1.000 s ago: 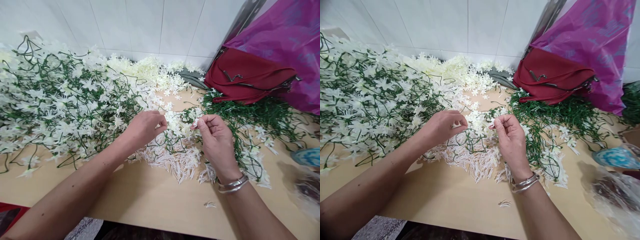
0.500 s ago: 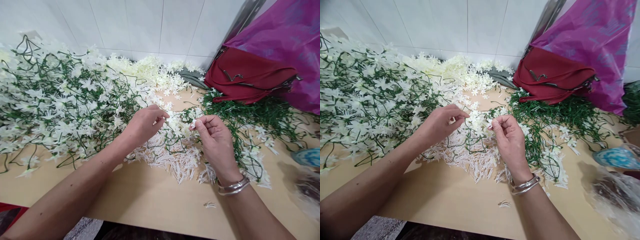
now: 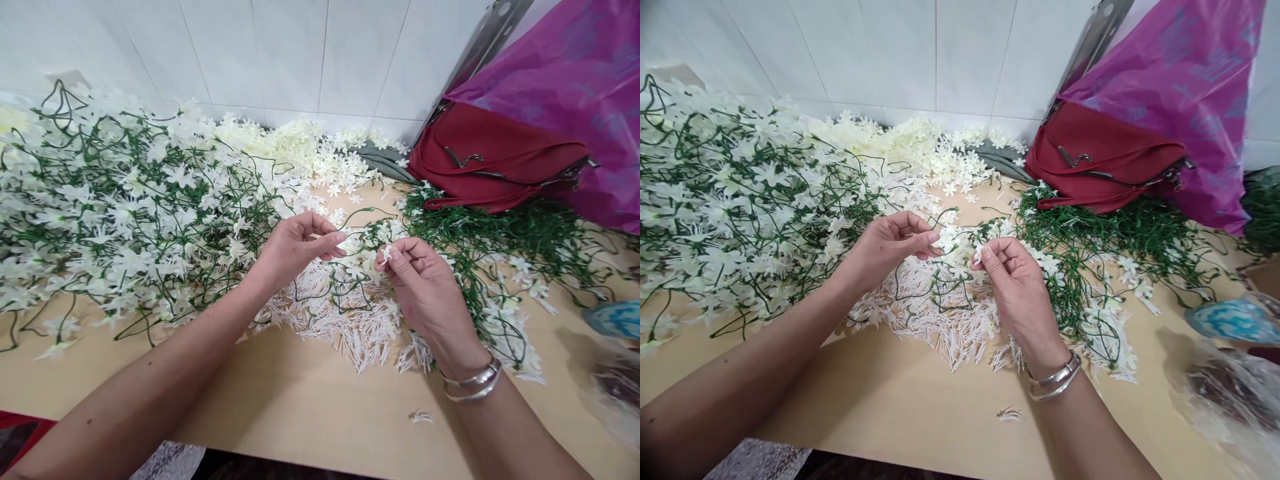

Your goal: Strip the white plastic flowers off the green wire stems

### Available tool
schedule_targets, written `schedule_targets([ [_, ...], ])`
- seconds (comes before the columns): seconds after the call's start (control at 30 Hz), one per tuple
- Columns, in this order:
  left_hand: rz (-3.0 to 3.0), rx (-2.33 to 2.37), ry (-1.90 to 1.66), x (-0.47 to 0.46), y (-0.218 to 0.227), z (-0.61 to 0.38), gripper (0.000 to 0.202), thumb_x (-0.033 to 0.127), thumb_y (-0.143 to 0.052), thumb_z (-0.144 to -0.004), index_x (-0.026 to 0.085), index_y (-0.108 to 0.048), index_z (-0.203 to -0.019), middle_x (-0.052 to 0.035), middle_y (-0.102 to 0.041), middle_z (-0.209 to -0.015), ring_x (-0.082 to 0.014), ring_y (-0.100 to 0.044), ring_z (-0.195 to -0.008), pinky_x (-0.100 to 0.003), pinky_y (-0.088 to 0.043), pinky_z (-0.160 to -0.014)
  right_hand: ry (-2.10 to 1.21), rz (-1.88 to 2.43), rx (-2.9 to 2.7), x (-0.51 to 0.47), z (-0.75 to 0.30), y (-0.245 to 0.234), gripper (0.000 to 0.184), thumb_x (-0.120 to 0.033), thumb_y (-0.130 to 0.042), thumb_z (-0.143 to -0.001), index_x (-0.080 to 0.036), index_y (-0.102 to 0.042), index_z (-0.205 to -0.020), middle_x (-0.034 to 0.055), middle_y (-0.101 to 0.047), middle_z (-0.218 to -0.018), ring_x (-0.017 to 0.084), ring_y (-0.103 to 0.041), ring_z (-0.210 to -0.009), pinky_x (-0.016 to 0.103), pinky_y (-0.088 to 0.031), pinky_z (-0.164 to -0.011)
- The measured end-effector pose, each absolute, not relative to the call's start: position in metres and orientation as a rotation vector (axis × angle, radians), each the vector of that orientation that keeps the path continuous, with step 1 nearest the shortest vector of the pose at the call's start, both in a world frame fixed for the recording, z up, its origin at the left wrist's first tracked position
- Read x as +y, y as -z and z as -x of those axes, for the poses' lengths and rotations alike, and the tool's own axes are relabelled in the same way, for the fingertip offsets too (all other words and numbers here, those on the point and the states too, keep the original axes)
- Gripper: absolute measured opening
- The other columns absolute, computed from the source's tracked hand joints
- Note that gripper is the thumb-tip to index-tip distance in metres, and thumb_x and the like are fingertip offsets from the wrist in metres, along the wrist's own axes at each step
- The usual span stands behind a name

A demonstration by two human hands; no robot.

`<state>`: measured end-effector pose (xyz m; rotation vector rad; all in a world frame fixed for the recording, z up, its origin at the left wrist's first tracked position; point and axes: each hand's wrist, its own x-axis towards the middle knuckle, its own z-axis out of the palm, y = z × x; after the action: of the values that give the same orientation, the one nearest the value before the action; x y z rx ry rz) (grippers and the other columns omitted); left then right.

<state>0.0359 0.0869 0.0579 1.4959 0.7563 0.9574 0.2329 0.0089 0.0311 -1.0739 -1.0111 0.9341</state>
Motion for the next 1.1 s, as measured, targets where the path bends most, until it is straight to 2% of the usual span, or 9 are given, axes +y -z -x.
schedule_targets([
  [0.13,-1.539,0.723,-0.941,0.087,-0.055,-0.036,0.014,0.022,-0.074,-0.088,0.018,-0.072,-0.101,-0.0006,-0.074,-0.079,-0.0150,-0.078,-0.071,-0.023,-0.060,-0.062,-1.016,1.046,-1.011,0.007,-0.231,-0.036,0.024,-0.041,-0.084,-0.079,-0.024,-0.067,-0.081,-0.0023,-0.064,-0.077,0.013,-0.059,-0.071,0.026,-0.050,-0.070],
  [0.3,-1.539,0.727,-0.908,0.086,-0.052,-0.037,0.017,0.028,-0.066,-0.096,0.016,-0.072,-0.106,-0.0038,-0.077,-0.083,-0.0148,-0.078,-0.070,-0.023,-0.060,-0.062,-1.108,1.021,-1.017,0.005,-0.228,-0.034,0.023,-0.040,-0.085,-0.080,-0.023,-0.068,-0.081,-0.0022,-0.066,-0.074,0.012,-0.059,-0.072,0.025,-0.048,-0.071],
  [0.47,-1.596,0.744,-0.870,0.083,-0.056,-0.036,0.031,0.030,-0.060,-0.100,0.016,-0.067,-0.127,-0.0017,-0.076,-0.075,-0.0124,-0.075,-0.068,-0.023,-0.060,-0.067,-1.150,1.029,-1.005,0.005,-0.229,-0.032,0.022,-0.039,-0.085,-0.081,-0.023,-0.069,-0.081,-0.0019,-0.067,-0.075,0.012,-0.059,-0.073,0.024,-0.047,-0.071],
  [0.53,-1.672,0.727,-0.806,0.081,-0.058,-0.035,0.034,0.029,-0.058,-0.101,0.018,-0.065,-0.132,0.0009,-0.073,-0.068,-0.0115,-0.073,-0.067,-0.022,-0.057,-0.066,-1.151,1.023,-0.985,0.005,-0.230,-0.034,0.022,-0.039,-0.085,-0.080,-0.023,-0.069,-0.081,-0.0020,-0.067,-0.075,0.012,-0.058,-0.072,0.023,-0.047,-0.069],
  [0.77,-1.861,0.700,-0.548,0.070,-0.062,-0.036,0.038,0.034,-0.052,-0.103,0.020,-0.060,-0.138,0.0088,-0.049,-0.052,-0.0110,-0.066,-0.049,-0.019,-0.037,-0.044,-1.116,0.960,-0.946,0.006,-0.231,-0.040,0.025,-0.039,-0.089,-0.076,-0.024,-0.071,-0.080,-0.0031,-0.065,-0.075,0.011,-0.056,-0.072,0.022,-0.046,-0.071],
  [0.83,-1.953,0.705,-0.541,0.067,-0.061,-0.037,0.036,0.035,-0.050,-0.104,0.021,-0.062,-0.135,0.0087,-0.049,-0.049,-0.0110,-0.064,-0.047,-0.019,-0.036,-0.044,-1.129,0.967,-0.956,0.006,-0.230,-0.039,0.024,-0.040,-0.089,-0.076,-0.024,-0.071,-0.081,-0.0031,-0.065,-0.073,0.011,-0.056,-0.071,0.022,-0.046,-0.071],
  [0.9,-2.083,0.735,-0.602,0.066,-0.060,-0.038,0.032,0.035,-0.049,-0.105,0.021,-0.068,-0.126,0.0070,-0.054,-0.051,-0.0103,-0.063,-0.048,-0.020,-0.039,-0.048,-1.137,0.983,-0.977,0.005,-0.229,-0.037,0.024,-0.040,-0.088,-0.077,-0.024,-0.071,-0.081,-0.0029,-0.066,-0.073,0.011,-0.057,-0.071,0.022,-0.046,-0.071],
  [1.03,-2.283,0.718,-0.864,0.065,-0.058,-0.041,0.024,0.027,-0.053,-0.103,0.018,-0.075,-0.102,-0.0005,-0.072,-0.074,-0.0101,-0.064,-0.064,-0.022,-0.046,-0.065,-1.155,1.012,-1.026,0.004,-0.227,-0.034,0.025,-0.041,-0.087,-0.078,-0.023,-0.071,-0.080,-0.0022,-0.067,-0.073,0.011,-0.058,-0.071,0.023,-0.046,-0.071],
  [1.1,-2.251,0.694,-0.959,0.065,-0.057,-0.042,0.023,0.025,-0.056,-0.101,0.017,-0.075,-0.093,-0.0026,-0.074,-0.080,-0.0109,-0.064,-0.071,-0.023,-0.047,-0.069,-1.173,1.013,-1.028,0.003,-0.228,-0.034,0.025,-0.042,-0.087,-0.078,-0.023,-0.072,-0.080,-0.0020,-0.067,-0.073,0.011,-0.058,-0.071,0.023,-0.046,-0.070],
])
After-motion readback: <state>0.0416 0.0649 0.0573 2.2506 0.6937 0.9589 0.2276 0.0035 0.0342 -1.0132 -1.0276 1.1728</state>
